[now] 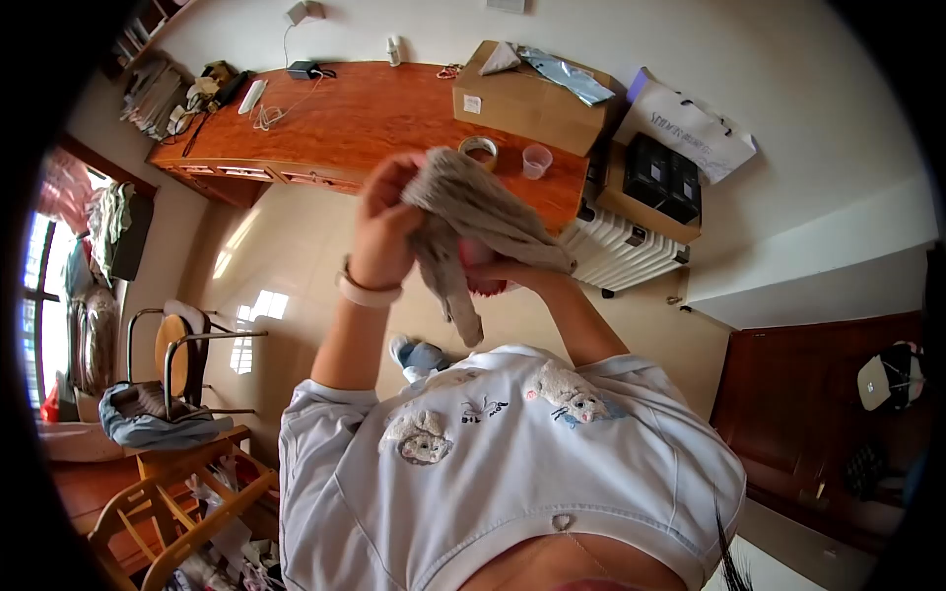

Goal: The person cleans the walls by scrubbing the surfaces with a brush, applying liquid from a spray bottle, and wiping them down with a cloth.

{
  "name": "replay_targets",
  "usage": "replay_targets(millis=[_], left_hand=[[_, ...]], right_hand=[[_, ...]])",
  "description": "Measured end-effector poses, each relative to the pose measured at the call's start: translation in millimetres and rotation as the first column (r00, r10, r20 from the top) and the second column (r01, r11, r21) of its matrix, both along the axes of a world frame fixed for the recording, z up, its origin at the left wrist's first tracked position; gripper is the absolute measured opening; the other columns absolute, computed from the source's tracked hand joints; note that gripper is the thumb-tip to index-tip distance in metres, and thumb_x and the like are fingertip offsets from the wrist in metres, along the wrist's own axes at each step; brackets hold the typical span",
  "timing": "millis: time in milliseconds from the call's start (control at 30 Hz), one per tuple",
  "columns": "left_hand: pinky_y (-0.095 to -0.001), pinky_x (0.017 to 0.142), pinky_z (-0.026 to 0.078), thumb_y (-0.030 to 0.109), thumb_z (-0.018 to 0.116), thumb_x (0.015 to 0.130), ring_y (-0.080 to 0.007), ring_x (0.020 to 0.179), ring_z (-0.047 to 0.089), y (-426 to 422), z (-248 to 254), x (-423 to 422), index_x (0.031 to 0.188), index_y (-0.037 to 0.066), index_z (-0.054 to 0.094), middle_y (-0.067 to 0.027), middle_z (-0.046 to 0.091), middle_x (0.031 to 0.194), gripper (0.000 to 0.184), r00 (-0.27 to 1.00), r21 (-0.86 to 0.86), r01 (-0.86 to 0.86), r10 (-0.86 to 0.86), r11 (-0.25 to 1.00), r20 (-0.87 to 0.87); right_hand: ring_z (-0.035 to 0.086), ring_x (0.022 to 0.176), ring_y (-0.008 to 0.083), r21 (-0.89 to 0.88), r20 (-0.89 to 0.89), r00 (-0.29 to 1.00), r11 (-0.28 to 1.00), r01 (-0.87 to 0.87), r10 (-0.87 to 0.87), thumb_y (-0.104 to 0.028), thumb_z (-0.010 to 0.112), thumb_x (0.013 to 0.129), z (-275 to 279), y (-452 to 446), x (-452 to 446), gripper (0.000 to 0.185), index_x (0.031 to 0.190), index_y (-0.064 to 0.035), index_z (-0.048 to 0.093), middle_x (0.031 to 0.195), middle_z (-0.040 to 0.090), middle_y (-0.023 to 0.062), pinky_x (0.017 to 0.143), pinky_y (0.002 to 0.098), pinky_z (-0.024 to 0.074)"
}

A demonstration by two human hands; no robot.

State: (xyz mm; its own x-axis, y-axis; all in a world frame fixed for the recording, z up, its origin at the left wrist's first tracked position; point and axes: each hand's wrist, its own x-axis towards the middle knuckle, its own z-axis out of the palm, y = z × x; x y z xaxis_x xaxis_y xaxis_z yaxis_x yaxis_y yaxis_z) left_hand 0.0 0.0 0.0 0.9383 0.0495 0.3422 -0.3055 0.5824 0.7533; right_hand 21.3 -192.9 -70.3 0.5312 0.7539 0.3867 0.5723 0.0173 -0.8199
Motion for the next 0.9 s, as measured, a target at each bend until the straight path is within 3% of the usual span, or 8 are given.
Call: replay_targets(millis=[100,200,300,333,467,767,867,900], left_hand=[[-0.0308,0.082,0.049,-0.007,0.037,0.065,-0.0211,0.096,0.057,49.5,11.4,43.2,0.109,-0.003,0.048,-0.0123,0.057,0.105,0.045,0.989,-0.101,-0.144,0.142,0.984,-0.035],[-0.0338,0.081,0.051,-0.004,0.039,0.07,-0.0238,0.091,0.059,149.8,46.8,103.9,0.11,-0.005,0.047,-0.0158,0.058,0.1,0.041,0.978,-0.016,-0.151,0.151,0.988,0.144],[-0.0355,0.082,0.051,-0.005,0.039,0.072,-0.0257,0.092,0.059,232.8,64.8,161.7,0.111,-0.007,0.047,-0.0178,0.057,0.102,0.04,0.959,-0.031,-0.007,0.015,1.0,0.285],[-0.0355,0.082,0.051,-0.005,0.039,0.072,-0.0257,0.092,0.059,250.0,65.4,182.4,0.111,-0.007,0.047,-0.0178,0.057,0.102,0.04,0.957,-0.033,0.008,0.002,0.999,0.291],[-0.0375,0.084,0.049,-0.01,0.035,0.069,-0.0261,0.092,0.057,297.9,48.1,256.1,0.11,-0.007,0.047,-0.0166,0.057,0.101,0.043,0.996,0.21,-0.077,0.066,0.975,0.062],[-0.0215,0.055,0.039,-0.003,0.049,0.064,-0.011,0.065,0.049,355.2,-141.5,407.3,0.096,-0.004,0.06,-0.003,0.057,0.077,0.034,0.971,0.605,0.056,0.097,0.794,-0.217],[-0.0316,0.07,0.048,0.007,0.059,0.064,-0.0233,0.083,0.058,349.3,-196.8,424.4,0.101,0.001,0.058,-0.0106,0.06,0.089,0.038,0.91,0.842,-0.073,0.381,0.535,-0.162],[-0.0393,0.081,0.045,0.018,0.066,0.061,-0.0299,0.099,0.053,327.4,-161.4,399.7,0.111,0.007,0.052,-0.0139,0.055,0.107,0.054,0.832,0.994,0.004,0.552,-0.107,0.056]], right_hand=[[0.033,0.125,0.0205,-0.41,-0.391,0.849,0.893,0.185,-0.356,-0.016,0.082,0.056,-0.4,33.7,33.4,0.096,0.136,-0.0099,0.029,0.135,0.036,0.0082,0.104,0.0343,0.0271],[0.048,0.111,0.0183,0.189,-0.702,0.712,0.961,0.2,-0.01,-0.008,0.078,0.056,-22.9,78.5,81.0,0.083,0.129,-0.0031,0.038,0.12,0.051,0.0094,0.095,0.0325,0.0388],[0.054,0.102,0.0178,0.102,-0.708,0.701,0.995,-0.014,0.083,-0.009,0.076,0.056,-22.6,111.4,133.3,0.08,0.127,-0.0018,0.039,0.11,0.057,0.0093,0.089,0.0321,0.0431],[0.059,0.084,0.0149,0.198,-0.676,0.735,0.974,0.109,0.055,-0.016,0.074,0.057,-18.5,126.0,135.9,0.054,0.105,0.0017,0.057,0.093,0.062,0.0078,0.078,0.0277,0.0471],[0.059,0.09,0.0209,0.329,-0.654,0.744,0.937,0.115,0.139,-0.022,0.07,0.062,8.1,170.6,190.4,0.056,0.108,0.0051,0.054,0.099,0.061,0.0141,0.083,0.0318,0.0472],[0.059,0.092,0.0186,0.313,-0.643,0.743,0.949,0.031,0.187,-0.013,0.062,0.065,-34.9,222.9,283.8,0.046,0.107,0.004,0.056,0.103,0.062,0.014,0.084,0.0276,0.043],[0.059,0.092,0.0185,0.254,-0.625,0.776,0.962,0.098,0.086,-0.018,0.065,0.06,-48.9,225.6,297.8,0.053,0.107,0.0047,0.056,0.104,0.062,0.0141,0.084,0.0275,0.0446],[0.059,0.089,0.0168,0.256,-0.613,0.785,0.962,0.094,0.087,-0.018,0.065,0.06,-39.2,229.4,294.1,0.052,0.107,0.0043,0.057,0.102,0.062,0.0129,0.082,0.0264,0.0451]])
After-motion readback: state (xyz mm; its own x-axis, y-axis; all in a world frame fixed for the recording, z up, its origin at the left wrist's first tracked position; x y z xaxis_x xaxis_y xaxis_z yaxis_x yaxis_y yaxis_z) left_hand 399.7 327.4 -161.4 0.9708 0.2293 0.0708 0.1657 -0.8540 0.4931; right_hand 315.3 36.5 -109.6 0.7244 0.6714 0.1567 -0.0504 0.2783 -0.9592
